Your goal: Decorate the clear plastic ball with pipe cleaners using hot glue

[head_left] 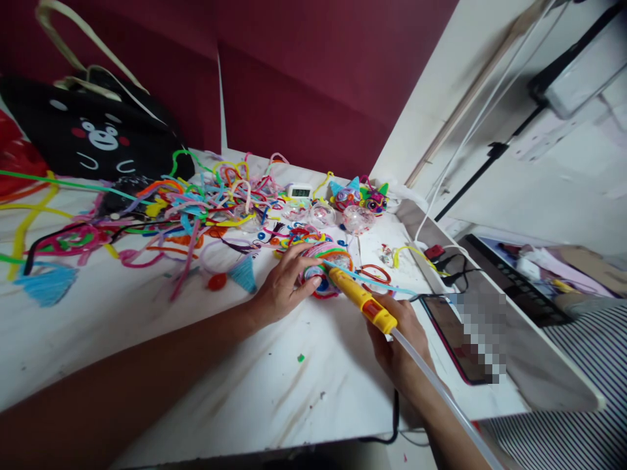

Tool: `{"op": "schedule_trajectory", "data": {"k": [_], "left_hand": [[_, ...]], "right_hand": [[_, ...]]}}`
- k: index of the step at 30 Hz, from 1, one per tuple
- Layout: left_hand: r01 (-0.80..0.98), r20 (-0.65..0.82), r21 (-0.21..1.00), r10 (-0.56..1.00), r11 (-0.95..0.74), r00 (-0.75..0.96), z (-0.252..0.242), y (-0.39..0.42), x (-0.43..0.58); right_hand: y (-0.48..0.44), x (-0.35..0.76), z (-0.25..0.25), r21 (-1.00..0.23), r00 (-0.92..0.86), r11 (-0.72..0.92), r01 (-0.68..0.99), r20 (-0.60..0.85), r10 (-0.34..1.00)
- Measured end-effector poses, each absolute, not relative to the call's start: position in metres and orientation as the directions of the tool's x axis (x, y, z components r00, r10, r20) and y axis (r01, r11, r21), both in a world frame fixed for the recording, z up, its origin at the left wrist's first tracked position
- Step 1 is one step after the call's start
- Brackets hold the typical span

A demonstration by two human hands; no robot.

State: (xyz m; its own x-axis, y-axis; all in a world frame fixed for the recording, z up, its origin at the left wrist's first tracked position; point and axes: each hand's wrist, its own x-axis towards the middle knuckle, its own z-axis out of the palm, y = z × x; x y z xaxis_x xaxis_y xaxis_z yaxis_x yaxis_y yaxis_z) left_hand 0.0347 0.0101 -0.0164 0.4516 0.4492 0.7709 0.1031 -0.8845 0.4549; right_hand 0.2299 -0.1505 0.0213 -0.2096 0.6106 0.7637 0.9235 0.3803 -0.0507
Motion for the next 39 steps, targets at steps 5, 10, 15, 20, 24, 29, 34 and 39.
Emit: {"op": "schedule_trajectory", "data": {"k": [5, 10, 15, 20, 24, 29, 34, 39], "left_hand": [[0.103, 0.772, 0.456, 0.45, -0.884, 0.448, -0.017, 0.011, 0.035], [0.109, 0.771, 0.451, 0.448, -0.886, 0.453, -0.017, 0.011, 0.035], [0.116, 0.776, 0.445, 0.447, -0.888, 0.445, -0.015, 0.011, 0.034], [0.108, 0.769, 0.447, 0.443, -0.888, 0.461, -0.017, 0.011, 0.034], [0.095, 0.77, 0.451, 0.44, -0.888, 0.461, -0.017, 0.011, 0.035], [0.103, 0.771, 0.444, 0.438, -0.89, 0.463, -0.016, 0.012, 0.034], [0.092, 0.776, 0.439, 0.429, -0.894, 0.463, -0.016, 0.011, 0.035], [0.098, 0.777, 0.435, 0.428, -0.895, 0.461, -0.017, 0.012, 0.035]], "right_hand": [[-0.148, 0.23, 0.021, -0.054, -0.221, 0.398, 0.916, 0.76, 0.611], [-0.147, 0.231, 0.02, -0.047, -0.233, 0.404, 0.914, 0.753, 0.615], [-0.147, 0.231, 0.02, -0.021, -0.263, 0.405, 0.914, 0.73, 0.63], [-0.149, 0.232, 0.02, -0.019, -0.261, 0.41, 0.912, 0.744, 0.615], [-0.154, 0.234, 0.018, -0.03, -0.255, 0.4, 0.916, 0.725, 0.64], [-0.161, 0.238, 0.015, -0.036, -0.259, 0.403, 0.914, 0.713, 0.652], [-0.168, 0.239, 0.013, -0.043, -0.249, 0.389, 0.92, 0.701, 0.668], [-0.17, 0.238, 0.014, -0.108, -0.164, 0.321, 0.941, 0.684, 0.711]]}}
